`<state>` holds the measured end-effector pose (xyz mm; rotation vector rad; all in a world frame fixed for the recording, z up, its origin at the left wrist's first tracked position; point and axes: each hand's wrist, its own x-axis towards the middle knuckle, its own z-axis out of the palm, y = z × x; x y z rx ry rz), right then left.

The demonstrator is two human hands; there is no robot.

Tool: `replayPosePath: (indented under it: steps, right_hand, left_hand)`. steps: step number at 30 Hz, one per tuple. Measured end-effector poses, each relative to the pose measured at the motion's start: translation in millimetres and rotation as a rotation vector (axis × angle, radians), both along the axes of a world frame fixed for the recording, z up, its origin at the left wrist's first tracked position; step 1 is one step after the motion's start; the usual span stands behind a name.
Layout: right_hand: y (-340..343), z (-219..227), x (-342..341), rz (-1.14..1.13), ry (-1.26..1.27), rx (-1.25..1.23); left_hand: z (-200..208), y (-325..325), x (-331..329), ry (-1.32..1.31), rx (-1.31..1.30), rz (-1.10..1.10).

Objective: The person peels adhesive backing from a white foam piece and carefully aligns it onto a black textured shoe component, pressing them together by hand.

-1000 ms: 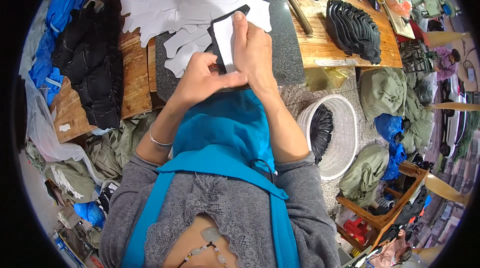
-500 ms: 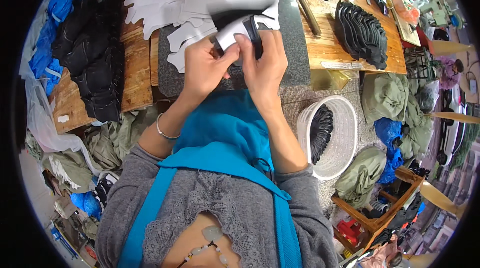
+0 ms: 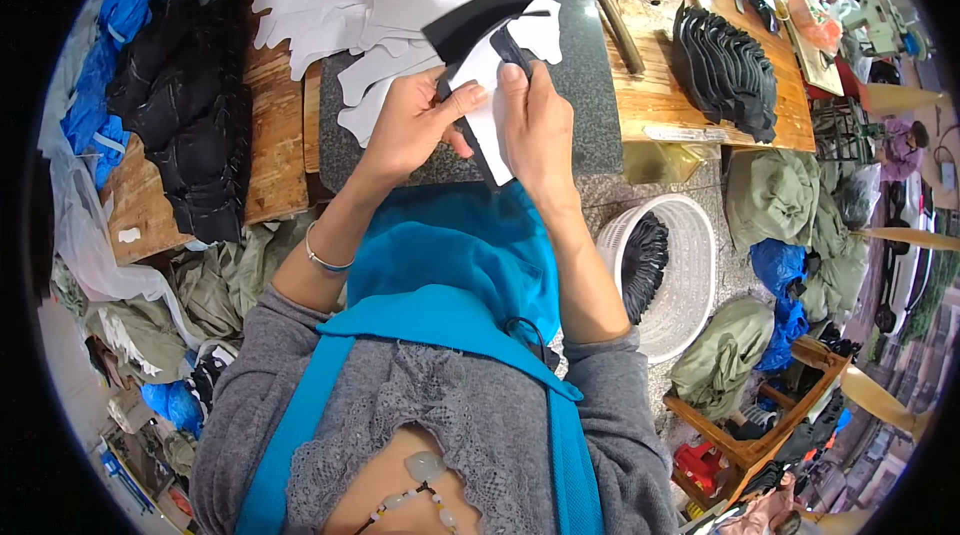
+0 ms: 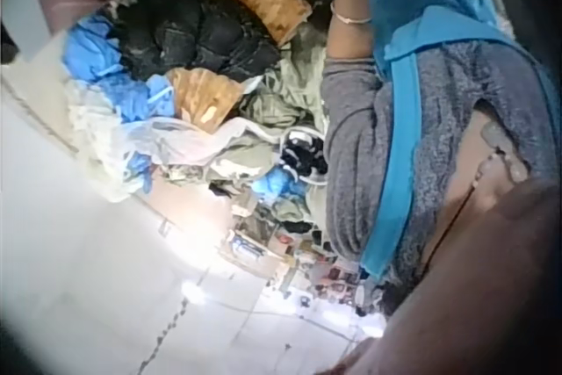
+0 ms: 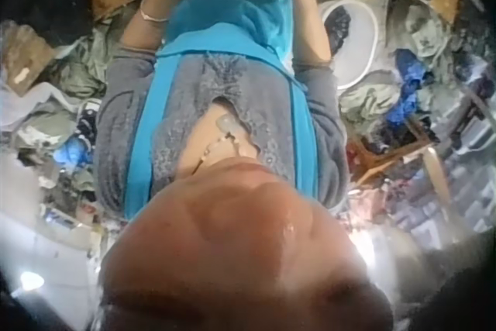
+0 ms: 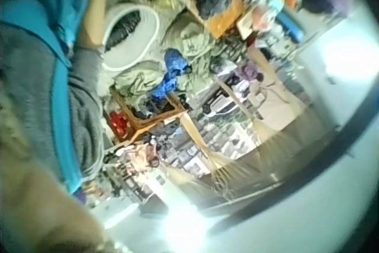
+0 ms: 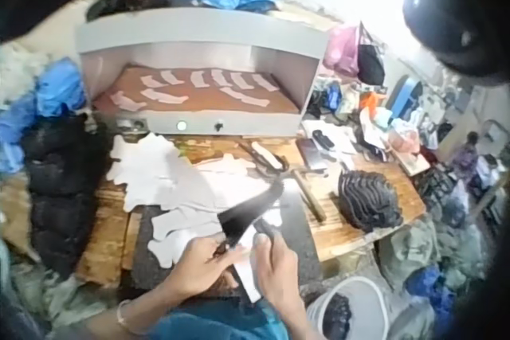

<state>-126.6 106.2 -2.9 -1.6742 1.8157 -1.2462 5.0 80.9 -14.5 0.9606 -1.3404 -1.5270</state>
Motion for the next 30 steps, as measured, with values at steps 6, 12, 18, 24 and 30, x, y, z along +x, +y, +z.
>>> replayPosePath:
  steps: [6, 12, 18, 24, 30]
  right_hand:
    - [-6, -5, -7, 0.056, -0.007, 0.112]
    - [0, -5, -10, 0.122, 0.116, 0.034]
    - [2, 3, -5, 0.12, 0.345, -0.165]
    - [10, 18, 15, 0.151, 0.558, -0.342]
    - [14, 10, 0, 0.089, -0.231, 0.004]
  left_hand:
    - [-5, -4, 5, -0.078, 0.038, 0.019]
    - [1, -20, 22, -0.318, -0.031, -0.038]
    - [21, -35, 29, -0.396, -0.376, 0.296]
    - [55, -31, 18, -0.596, -0.342, 0.286]
    - [19, -24, 16, -0.199, -0.188, 0.02]
